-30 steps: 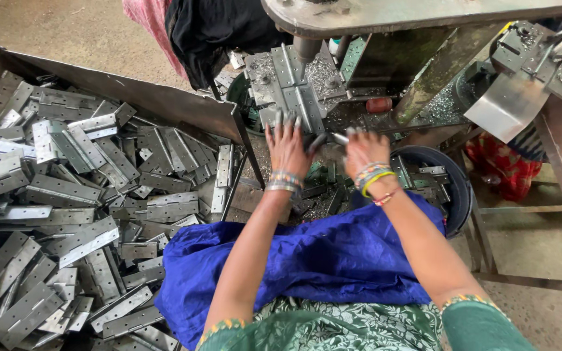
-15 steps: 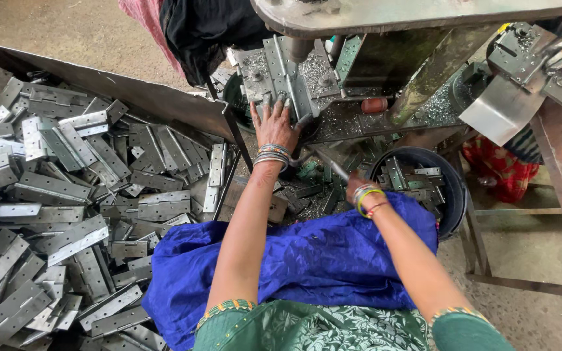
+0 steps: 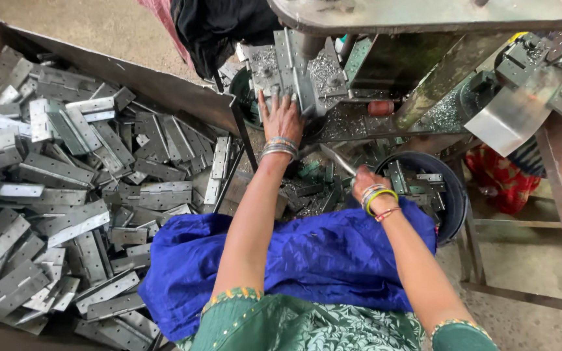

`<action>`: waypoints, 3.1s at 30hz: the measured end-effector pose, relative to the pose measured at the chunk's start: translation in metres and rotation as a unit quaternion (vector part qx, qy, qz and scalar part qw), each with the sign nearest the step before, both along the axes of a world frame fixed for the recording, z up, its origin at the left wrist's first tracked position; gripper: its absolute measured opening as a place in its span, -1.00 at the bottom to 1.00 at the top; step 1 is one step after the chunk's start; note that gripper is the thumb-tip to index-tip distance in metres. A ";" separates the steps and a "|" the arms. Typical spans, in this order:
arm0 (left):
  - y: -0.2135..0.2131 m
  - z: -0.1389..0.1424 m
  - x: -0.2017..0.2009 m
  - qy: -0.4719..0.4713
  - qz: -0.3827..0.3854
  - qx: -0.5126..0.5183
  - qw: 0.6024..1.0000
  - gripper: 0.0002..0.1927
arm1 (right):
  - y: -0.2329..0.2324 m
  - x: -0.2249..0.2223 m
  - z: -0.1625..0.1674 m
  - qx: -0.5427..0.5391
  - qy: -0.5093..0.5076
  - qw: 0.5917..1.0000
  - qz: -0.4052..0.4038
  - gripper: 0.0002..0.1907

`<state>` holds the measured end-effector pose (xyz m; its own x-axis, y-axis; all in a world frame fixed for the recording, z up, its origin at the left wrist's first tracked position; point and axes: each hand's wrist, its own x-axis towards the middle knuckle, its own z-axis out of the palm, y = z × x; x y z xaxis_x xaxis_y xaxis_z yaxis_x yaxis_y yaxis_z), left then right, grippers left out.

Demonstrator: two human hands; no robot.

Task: The person repeatedly picks metal hinge pieces from a bin, places them into a press machine, and operates the lever to process them. The processed pieces are then dropped into a bucket below.

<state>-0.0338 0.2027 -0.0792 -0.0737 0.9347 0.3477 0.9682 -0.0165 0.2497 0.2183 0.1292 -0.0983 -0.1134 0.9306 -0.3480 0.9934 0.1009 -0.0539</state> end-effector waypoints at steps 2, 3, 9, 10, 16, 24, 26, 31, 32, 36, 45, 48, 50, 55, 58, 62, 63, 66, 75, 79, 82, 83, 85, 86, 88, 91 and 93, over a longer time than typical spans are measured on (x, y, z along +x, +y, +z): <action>0.008 -0.002 0.001 0.024 0.018 0.012 0.999 -0.55 | 0.006 0.007 0.006 0.055 0.033 0.998 0.013 -0.69; 0.012 -0.002 0.002 0.038 0.026 0.019 0.999 -0.57 | 0.010 0.009 0.006 0.083 0.048 0.995 0.021 -0.69; 0.024 -0.005 0.004 0.011 0.031 -0.003 0.999 -0.55 | 0.011 0.011 -0.027 0.068 -0.020 0.995 0.076 -0.65; 0.025 -0.006 0.004 0.014 0.032 0.003 0.999 -0.52 | 0.010 0.013 -0.034 0.044 -0.023 0.997 0.052 -0.64; 0.025 -0.005 0.003 -0.006 0.028 -0.023 0.999 -0.53 | 0.022 0.017 -0.037 0.068 -0.004 0.997 0.029 -0.59; 0.003 0.016 -0.002 -0.110 0.010 0.096 0.989 -0.40 | 0.008 -0.008 0.052 0.142 -0.070 0.974 0.162 -0.39; -0.031 0.020 -0.008 -0.186 -0.018 0.174 0.967 -0.42 | -0.003 -0.029 0.084 0.288 0.055 0.927 0.232 -0.34; -0.116 0.060 -0.033 -0.305 -0.065 0.235 0.921 -0.40 | -0.014 -0.075 0.155 0.136 0.216 0.918 0.304 -0.29; -0.127 0.070 -0.040 -0.313 -0.078 0.246 0.914 -0.40 | -0.015 -0.077 0.167 -0.004 0.219 0.893 0.392 -0.31; -0.157 0.099 -0.063 -0.273 -0.060 0.258 0.925 -0.41 | -0.017 -0.083 0.188 -0.371 0.542 0.636 0.406 -0.17; -0.164 0.081 -0.086 -0.359 -0.009 0.234 0.903 -0.37 | 0.000 -0.105 0.159 -0.229 0.301 0.791 0.481 -0.43; -0.164 0.058 -0.084 -0.320 -0.061 0.238 0.915 -0.26 | -0.006 -0.104 0.154 -0.385 0.506 0.670 0.383 -0.19; -0.167 0.040 -0.084 -0.317 -0.087 0.223 0.918 -0.29 | -0.004 -0.109 0.152 -0.360 0.530 0.726 0.251 -0.21; -0.158 0.010 -0.098 -0.301 -0.060 0.231 0.923 -0.26 | -0.004 -0.114 0.142 -0.198 0.339 0.846 0.361 -0.33; -0.158 0.004 -0.098 -0.283 -0.057 0.200 0.936 -0.26 | -0.006 -0.106 0.136 -0.271 0.425 0.711 0.489 -0.33; -0.166 0.004 -0.092 -0.302 -0.086 0.194 0.929 -0.26 | 0.006 -0.113 0.130 -0.288 0.507 0.774 0.245 -0.16; -0.168 0.004 -0.092 -0.306 -0.092 0.198 0.927 -0.27 | 0.008 -0.117 0.129 -0.238 0.502 0.809 0.193 -0.20; -0.167 0.003 -0.096 -0.330 -0.061 0.170 0.926 -0.35 | 0.004 -0.119 0.126 -0.162 0.346 0.908 0.170 -0.08; -0.166 0.009 -0.091 -0.236 -0.056 0.172 0.955 -0.31 | -0.023 -0.115 0.168 -0.377 0.684 0.593 0.197 0.18; -0.169 0.019 -0.090 -0.168 -0.098 0.114 0.974 -0.35 | -0.036 -0.115 0.182 -0.129 0.734 0.610 0.270 -0.19; -0.167 0.020 -0.090 -0.140 -0.104 0.103 0.979 -0.42 | -0.040 -0.105 0.177 0.225 0.501 0.770 0.324 -0.66; -0.166 0.019 -0.089 -0.138 -0.115 0.108 0.978 -0.40 | -0.038 -0.101 0.173 0.272 0.446 0.793 0.315 -0.66; -0.165 0.017 -0.089 -0.144 -0.126 0.120 0.974 -0.41 | -0.029 -0.094 0.163 0.314 0.348 0.840 0.272 -0.65; -0.165 0.015 -0.089 -0.151 -0.124 0.126 0.973 -0.43 | -0.021 -0.088 0.158 0.310 0.306 0.867 0.240 -0.64; -0.165 0.014 -0.088 -0.160 -0.122 0.127 0.971 -0.46 | -0.007 -0.072 0.144 0.311 0.231 0.897 0.211 -0.56; -0.166 0.016 -0.087 -0.161 -0.111 0.105 0.975 -0.48 | 0.012 -0.042 0.118 0.282 0.129 0.931 0.192 -0.42; -0.166 0.018 -0.085 -0.161 -0.096 0.078 0.979 -0.50 | 0.020 -0.025 0.094 0.191 0.053 0.971 0.133 -0.40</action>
